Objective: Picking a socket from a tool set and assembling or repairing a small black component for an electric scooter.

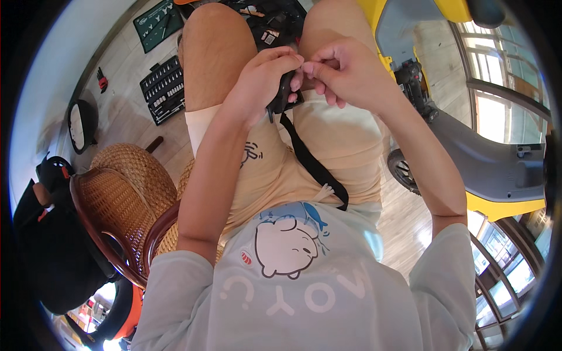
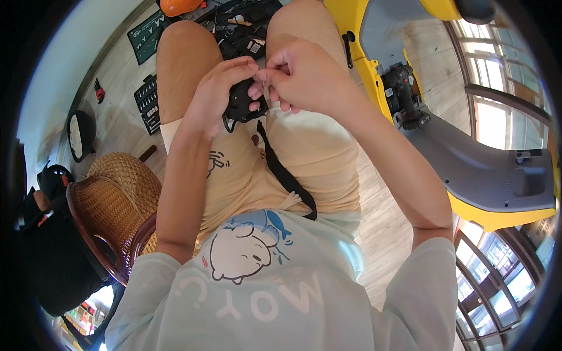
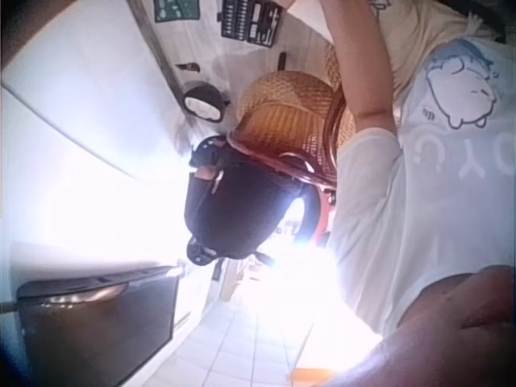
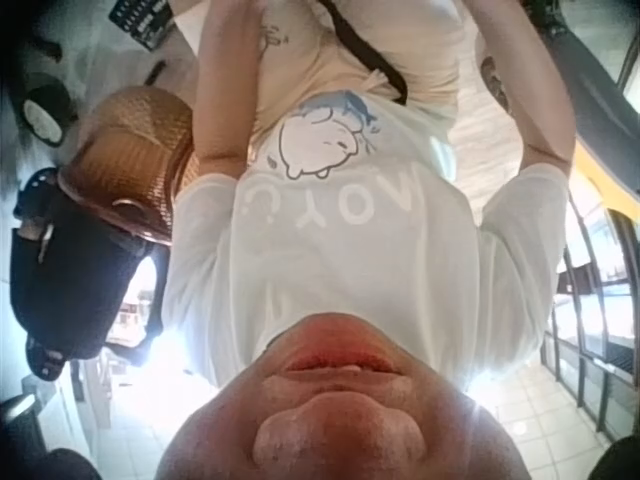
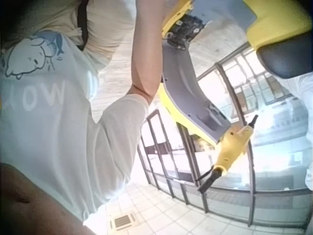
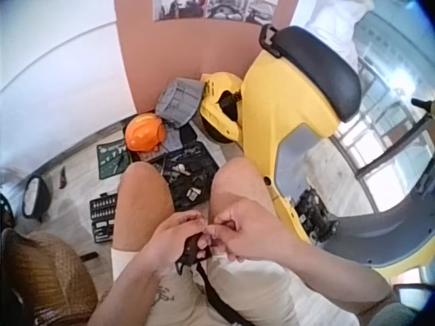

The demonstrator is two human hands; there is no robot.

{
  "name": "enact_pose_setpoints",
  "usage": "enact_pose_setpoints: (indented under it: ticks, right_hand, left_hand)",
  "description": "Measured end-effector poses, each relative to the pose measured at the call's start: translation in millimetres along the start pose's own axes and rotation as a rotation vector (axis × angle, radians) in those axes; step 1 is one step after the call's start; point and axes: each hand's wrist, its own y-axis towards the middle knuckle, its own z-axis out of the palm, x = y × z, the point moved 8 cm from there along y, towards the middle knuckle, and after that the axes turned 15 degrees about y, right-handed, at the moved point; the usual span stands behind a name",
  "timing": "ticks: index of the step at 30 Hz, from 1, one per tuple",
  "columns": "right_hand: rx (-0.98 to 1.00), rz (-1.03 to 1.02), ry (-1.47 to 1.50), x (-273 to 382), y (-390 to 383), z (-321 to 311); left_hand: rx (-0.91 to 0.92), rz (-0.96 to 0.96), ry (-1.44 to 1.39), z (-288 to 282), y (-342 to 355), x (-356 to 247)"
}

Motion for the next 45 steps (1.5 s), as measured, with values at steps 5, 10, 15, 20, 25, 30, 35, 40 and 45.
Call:
enact_pose_setpoints:
  ticks: [5,10,15,20,25,30,35,40,45]
  right_hand:
    - [-0.111,-0.088,0.040,-3,0,6]
    - [-0.271,-0.390,-0.300,8,-8,7]
    - [-0.302,-0.499,-0.299,13,-14,11]
    - [-0.330,-0.710,-0.518,8,-20,18]
    - [-0.350,-0.844,-0.715,7,-28,23]
    - [-0.376,-0.939,-0.737,10,-33,23]
    - [-0.356,-0.794,-0.425,16,-32,15]
    - [-0.360,-0.811,-0.383,16,-28,15]
    - [-0.292,-0.660,-0.264,16,-25,8]
  left_hand:
    - [0.033,0.003,-0.050,-7,8,10]
    - [0.004,-0.036,-0.064,-7,4,7]
    - [-0.033,-0.055,-0.015,-10,2,5]
    - [0.031,-0.047,-0.083,-6,6,9]
    - [0.016,-0.067,-0.178,-7,2,11]
    - [0.077,-0.040,-0.055,-3,6,13]
    - [0.105,0.000,-0.027,-2,7,12]
    - [0.105,0.017,-0.145,-2,7,7]
    - [0.123,0.024,-0.193,-1,8,3]
